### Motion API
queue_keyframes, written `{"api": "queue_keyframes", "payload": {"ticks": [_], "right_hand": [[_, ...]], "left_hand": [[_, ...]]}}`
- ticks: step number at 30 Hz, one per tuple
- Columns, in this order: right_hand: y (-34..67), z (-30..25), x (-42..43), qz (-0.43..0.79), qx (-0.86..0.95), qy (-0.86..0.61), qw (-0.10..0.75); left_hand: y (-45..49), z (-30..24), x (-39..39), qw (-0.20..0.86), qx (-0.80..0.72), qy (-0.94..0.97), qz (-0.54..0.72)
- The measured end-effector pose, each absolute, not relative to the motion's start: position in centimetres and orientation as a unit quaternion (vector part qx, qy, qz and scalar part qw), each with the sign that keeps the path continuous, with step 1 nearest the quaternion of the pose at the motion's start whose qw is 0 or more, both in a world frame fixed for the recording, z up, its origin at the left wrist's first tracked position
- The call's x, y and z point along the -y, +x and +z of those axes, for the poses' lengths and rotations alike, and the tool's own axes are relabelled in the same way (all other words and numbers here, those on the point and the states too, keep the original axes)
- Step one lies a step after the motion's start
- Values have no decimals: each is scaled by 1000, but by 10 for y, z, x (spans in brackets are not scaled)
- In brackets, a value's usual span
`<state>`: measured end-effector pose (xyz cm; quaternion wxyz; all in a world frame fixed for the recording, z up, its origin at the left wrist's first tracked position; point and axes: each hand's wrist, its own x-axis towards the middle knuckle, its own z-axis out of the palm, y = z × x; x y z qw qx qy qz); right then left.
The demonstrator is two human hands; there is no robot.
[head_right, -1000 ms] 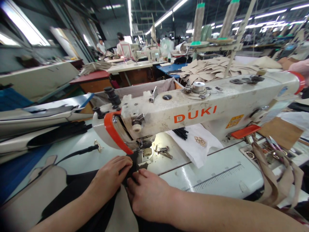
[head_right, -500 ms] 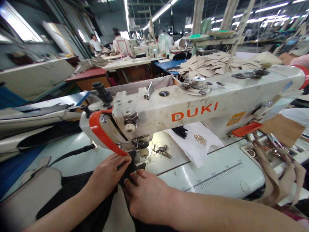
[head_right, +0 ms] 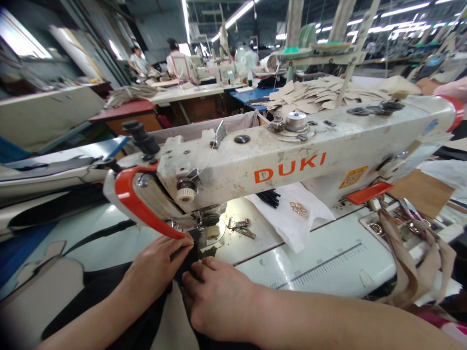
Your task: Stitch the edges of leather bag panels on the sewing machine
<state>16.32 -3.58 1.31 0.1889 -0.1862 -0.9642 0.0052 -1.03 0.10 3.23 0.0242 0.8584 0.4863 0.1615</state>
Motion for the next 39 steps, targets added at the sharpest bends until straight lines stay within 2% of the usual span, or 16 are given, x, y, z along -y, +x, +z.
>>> {"api": "queue_keyframes", "payload": {"ticks": [22, 29, 39], "right_hand": [[162, 11, 37, 17, 960, -200, 196], [157, 2, 26, -29, 927, -282, 246], [152, -1, 20, 6, 928, -312, 203]], "left_hand": [[-8, 36, -1, 39, -496, 850, 172], [-8, 37, 0, 78, -507, 842, 165], [-10, 35, 2, 119, -542, 816, 161]]}}
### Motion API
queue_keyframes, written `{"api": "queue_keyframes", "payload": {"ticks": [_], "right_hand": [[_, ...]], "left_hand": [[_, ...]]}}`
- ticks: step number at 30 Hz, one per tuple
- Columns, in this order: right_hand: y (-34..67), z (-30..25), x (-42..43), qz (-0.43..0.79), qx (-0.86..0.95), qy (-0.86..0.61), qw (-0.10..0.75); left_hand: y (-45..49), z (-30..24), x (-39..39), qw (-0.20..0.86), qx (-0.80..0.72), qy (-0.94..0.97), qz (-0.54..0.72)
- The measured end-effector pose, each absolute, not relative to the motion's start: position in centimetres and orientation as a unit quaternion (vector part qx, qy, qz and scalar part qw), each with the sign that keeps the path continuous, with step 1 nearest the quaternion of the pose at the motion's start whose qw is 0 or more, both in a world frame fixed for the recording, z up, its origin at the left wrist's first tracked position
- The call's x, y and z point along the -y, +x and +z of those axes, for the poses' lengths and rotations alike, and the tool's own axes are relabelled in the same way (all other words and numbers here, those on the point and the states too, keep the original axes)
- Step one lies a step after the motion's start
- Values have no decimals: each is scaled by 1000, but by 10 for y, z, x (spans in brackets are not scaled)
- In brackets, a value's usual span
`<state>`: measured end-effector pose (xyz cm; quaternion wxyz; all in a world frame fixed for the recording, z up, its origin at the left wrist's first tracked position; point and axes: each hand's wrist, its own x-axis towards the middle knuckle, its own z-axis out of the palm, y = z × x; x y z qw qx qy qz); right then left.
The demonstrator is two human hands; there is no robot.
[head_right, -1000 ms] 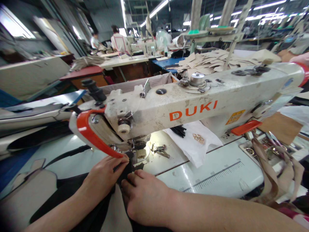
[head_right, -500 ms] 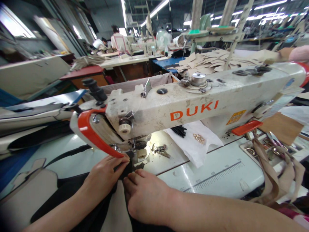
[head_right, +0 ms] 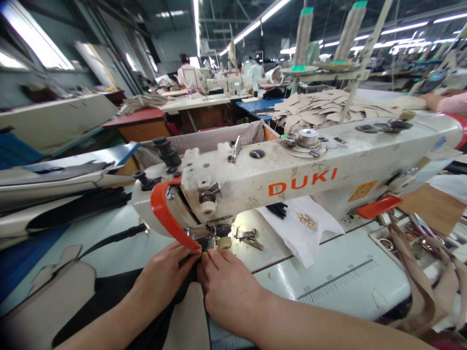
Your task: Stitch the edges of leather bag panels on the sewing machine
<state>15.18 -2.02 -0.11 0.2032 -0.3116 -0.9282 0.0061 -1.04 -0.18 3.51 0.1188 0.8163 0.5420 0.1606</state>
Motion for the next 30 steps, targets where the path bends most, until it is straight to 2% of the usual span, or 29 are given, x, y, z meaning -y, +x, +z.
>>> {"api": "queue_keyframes", "payload": {"ticks": [6, 14, 22, 30], "right_hand": [[152, 1, 21, 8, 926, -324, 194], [151, 3, 22, -6, 925, -326, 197], [151, 6, 23, 6, 923, -330, 197], [151, 2, 22, -2, 926, -322, 198]], "left_hand": [[-9, 34, 0, 133, -551, 808, 160], [-14, 34, 6, 93, -517, 834, 167], [-12, 37, 13, 38, -474, 878, 60], [-16, 37, 11, 77, -472, 876, 61]]}}
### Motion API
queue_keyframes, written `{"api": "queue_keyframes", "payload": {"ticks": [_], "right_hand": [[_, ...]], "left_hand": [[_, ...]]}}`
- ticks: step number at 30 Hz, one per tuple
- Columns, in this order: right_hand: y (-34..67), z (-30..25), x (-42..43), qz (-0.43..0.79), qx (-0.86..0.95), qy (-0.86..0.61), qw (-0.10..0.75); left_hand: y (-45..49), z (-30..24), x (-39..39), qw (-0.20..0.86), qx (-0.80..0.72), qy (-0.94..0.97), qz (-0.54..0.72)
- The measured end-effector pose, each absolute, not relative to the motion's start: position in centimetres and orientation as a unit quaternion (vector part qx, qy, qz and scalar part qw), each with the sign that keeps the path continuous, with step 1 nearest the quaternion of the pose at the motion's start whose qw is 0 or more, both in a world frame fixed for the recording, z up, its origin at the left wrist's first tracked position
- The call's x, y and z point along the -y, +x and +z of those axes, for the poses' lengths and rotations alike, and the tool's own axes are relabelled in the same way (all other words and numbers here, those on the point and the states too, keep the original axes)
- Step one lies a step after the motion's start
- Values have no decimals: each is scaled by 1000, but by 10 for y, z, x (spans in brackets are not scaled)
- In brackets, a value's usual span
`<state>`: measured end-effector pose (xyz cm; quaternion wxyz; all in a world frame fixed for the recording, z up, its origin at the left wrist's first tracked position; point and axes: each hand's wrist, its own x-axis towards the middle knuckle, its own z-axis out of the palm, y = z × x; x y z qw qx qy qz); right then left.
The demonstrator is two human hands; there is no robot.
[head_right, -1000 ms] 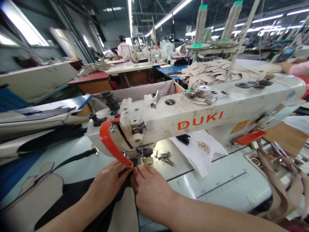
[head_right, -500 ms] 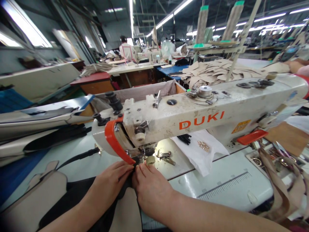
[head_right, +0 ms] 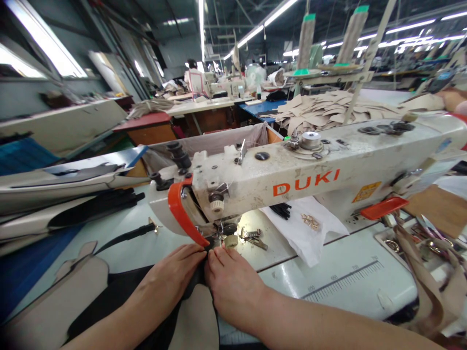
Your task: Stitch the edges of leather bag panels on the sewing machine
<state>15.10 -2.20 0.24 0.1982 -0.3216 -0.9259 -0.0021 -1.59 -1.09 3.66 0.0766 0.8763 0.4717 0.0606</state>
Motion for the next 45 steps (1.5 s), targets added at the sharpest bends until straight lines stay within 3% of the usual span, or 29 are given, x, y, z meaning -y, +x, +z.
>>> {"api": "queue_keyframes", "payload": {"ticks": [19, 28, 36, 45], "right_hand": [[147, 10, 15, -49, 939, -292, 176], [171, 10, 15, -17, 939, -294, 176], [184, 10, 0, -17, 944, -279, 176], [185, 5, -8, -8, 943, -277, 182]], "left_hand": [[-15, 46, 12, 100, -469, 873, 95], [10, 45, 10, 88, -479, 871, 68], [20, 50, 4, 97, -477, 862, 139], [17, 42, -5, 76, -481, 863, 131]]}}
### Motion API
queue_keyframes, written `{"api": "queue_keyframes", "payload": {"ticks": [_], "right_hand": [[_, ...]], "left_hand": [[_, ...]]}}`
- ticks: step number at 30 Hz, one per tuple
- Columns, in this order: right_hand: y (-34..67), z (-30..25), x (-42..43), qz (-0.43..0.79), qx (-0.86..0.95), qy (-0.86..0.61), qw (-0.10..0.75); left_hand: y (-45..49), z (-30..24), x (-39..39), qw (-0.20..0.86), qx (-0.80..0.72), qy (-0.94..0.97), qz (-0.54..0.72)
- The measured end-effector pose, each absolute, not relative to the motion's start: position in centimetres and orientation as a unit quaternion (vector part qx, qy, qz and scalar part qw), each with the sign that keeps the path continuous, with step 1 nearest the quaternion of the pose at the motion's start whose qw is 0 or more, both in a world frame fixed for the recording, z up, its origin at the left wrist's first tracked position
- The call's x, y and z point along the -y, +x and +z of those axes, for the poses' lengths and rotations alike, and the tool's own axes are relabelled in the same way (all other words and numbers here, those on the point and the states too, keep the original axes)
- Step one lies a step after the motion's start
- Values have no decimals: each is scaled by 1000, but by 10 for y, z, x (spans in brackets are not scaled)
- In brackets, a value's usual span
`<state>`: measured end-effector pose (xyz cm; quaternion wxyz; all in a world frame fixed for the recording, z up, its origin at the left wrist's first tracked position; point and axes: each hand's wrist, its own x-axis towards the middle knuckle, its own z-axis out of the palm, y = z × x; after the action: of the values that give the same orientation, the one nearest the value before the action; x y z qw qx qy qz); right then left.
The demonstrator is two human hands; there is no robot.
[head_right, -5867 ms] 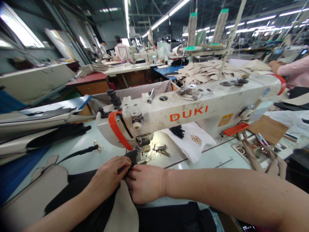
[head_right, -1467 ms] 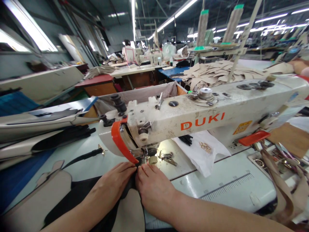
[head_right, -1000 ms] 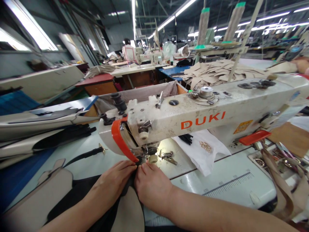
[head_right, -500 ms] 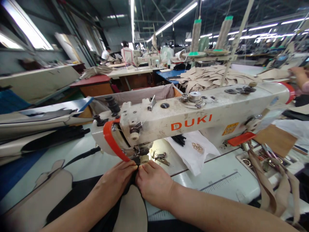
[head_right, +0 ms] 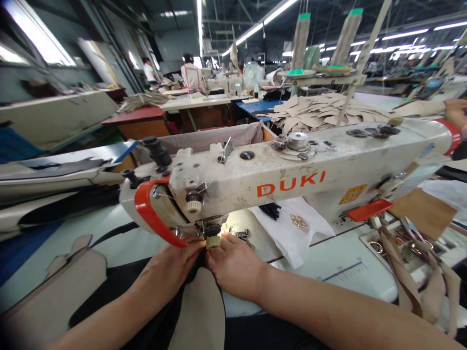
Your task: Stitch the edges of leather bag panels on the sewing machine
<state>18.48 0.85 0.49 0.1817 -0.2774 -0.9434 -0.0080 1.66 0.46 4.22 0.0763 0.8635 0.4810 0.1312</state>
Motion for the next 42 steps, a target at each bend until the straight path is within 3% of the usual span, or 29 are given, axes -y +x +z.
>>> {"api": "queue_keyframes", "payload": {"ticks": [19, 25, 35, 42], "right_hand": [[185, 3, -10, 19, 940, -283, 187], [183, 0, -10, 21, 939, -284, 192], [193, 8, -3, -69, 943, -231, 230], [196, 2, -1, -62, 946, -209, 242]], "left_hand": [[17, 44, -3, -1, -495, 867, 64], [18, 47, -3, 11, -478, 872, 108], [19, 52, 3, 17, -516, 853, 69], [21, 52, 11, -66, -446, 892, 22]]}}
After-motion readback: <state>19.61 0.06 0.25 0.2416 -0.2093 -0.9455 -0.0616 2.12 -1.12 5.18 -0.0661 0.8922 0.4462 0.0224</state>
